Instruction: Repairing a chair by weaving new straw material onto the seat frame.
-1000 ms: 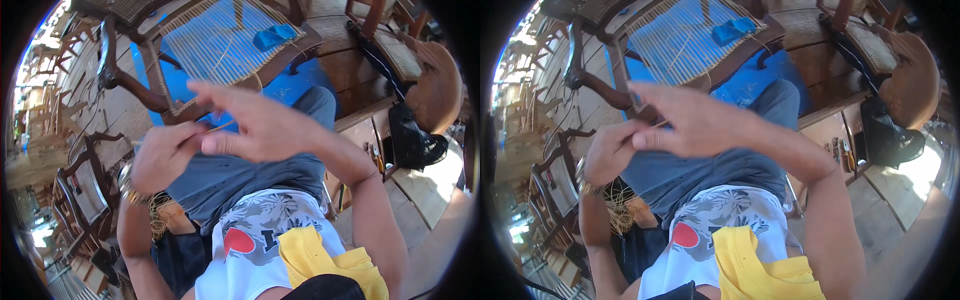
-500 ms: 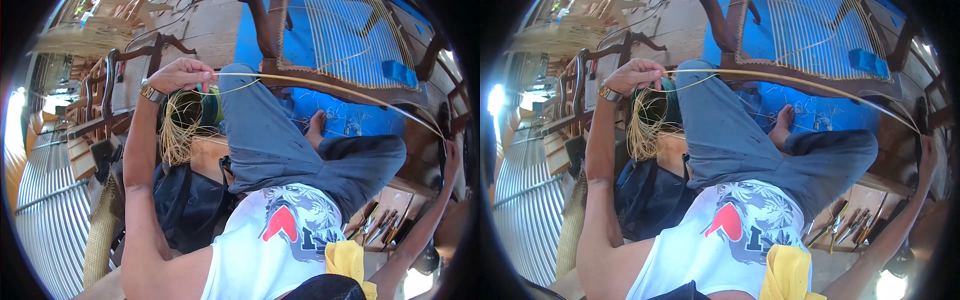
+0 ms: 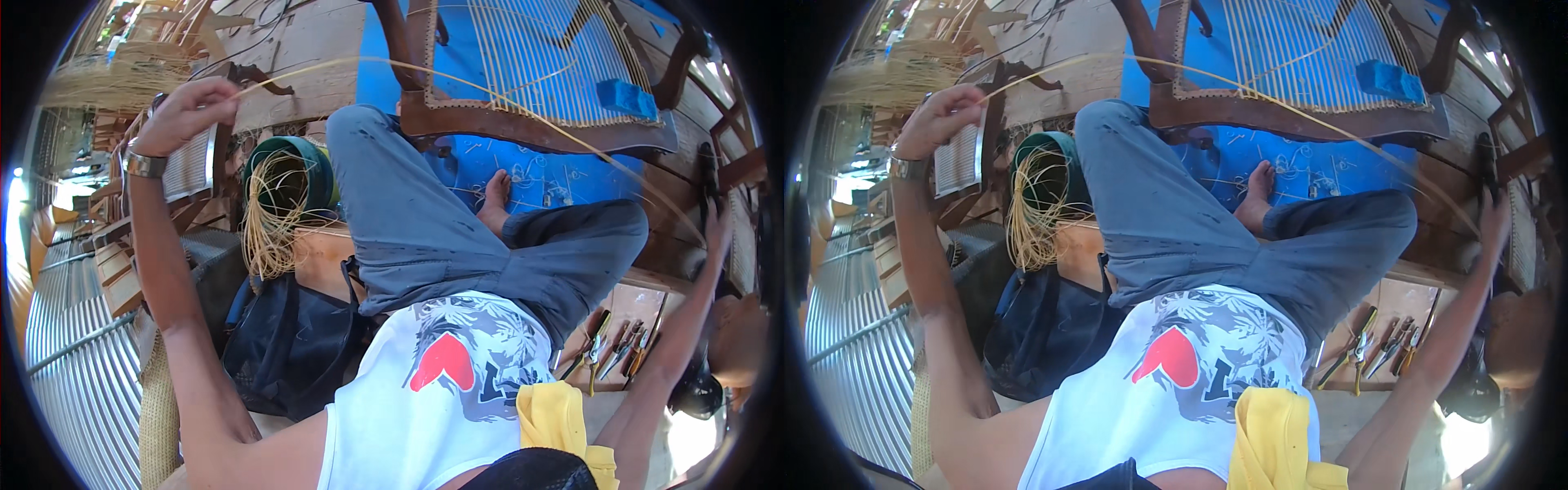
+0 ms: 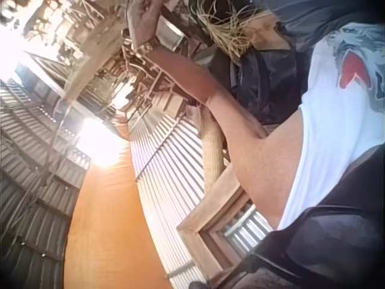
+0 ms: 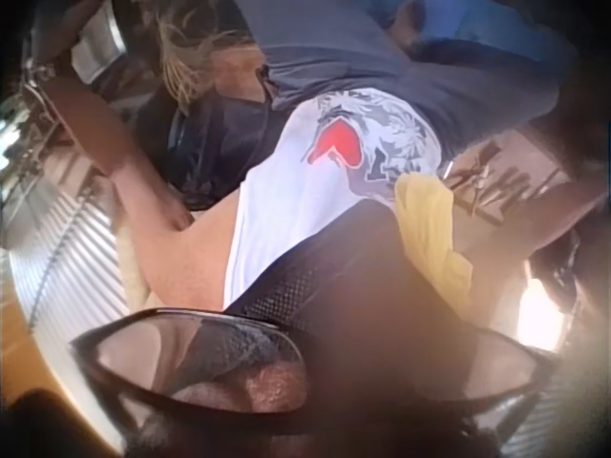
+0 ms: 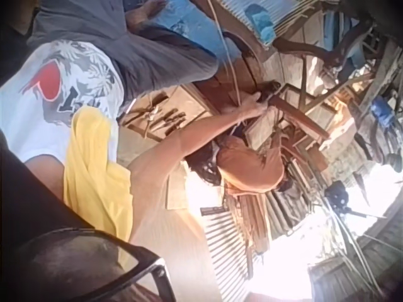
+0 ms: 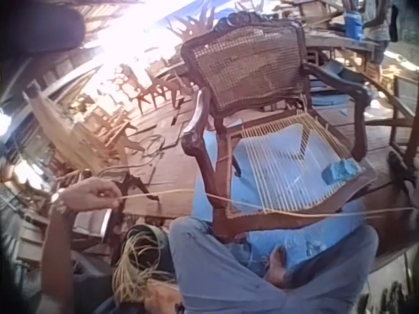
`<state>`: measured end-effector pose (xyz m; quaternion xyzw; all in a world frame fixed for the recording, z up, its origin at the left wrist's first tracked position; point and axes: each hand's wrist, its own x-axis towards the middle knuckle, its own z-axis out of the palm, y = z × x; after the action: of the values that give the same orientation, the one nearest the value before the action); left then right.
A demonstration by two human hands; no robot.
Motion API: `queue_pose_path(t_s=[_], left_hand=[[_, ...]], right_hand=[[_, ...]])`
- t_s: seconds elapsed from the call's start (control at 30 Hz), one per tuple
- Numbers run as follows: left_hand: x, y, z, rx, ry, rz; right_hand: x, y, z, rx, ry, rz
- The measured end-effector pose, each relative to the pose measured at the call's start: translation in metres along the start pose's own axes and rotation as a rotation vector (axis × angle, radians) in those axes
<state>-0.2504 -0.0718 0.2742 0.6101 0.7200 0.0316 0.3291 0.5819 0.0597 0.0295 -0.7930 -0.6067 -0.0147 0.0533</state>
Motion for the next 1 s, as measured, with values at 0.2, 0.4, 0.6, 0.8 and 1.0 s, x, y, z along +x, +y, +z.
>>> queue_pose_path(t_s=[0.2, 0.4, 0.6, 0.8, 1.0], left_hand=[[0.045, 0.147, 0.163, -0.091, -0.379, 0.431], [0.062, 0.148, 0.182, -0.243, -0.520, 0.366], [0.057, 0.089, 0.153, -0.339, -0.437, 0.216], [0.044, 0.060, 0.129, -0.229, -0.326, 0.049], [0.020, 0.048, 0.117, -0.238, -0.280, -0.030]], right_hand=[[-0.165, -0.286, -0.095, 0.978, -0.158, -0.745], [-0.190, -0.311, -0.079, 1.168, -0.854, -0.709], [-0.143, -0.258, -0.052, 1.116, -0.996, -0.509], [-0.133, -0.257, -0.035, 1.073, -0.872, -0.496], [-0.127, -0.248, -0.044, 1.116, -0.928, -0.532]])
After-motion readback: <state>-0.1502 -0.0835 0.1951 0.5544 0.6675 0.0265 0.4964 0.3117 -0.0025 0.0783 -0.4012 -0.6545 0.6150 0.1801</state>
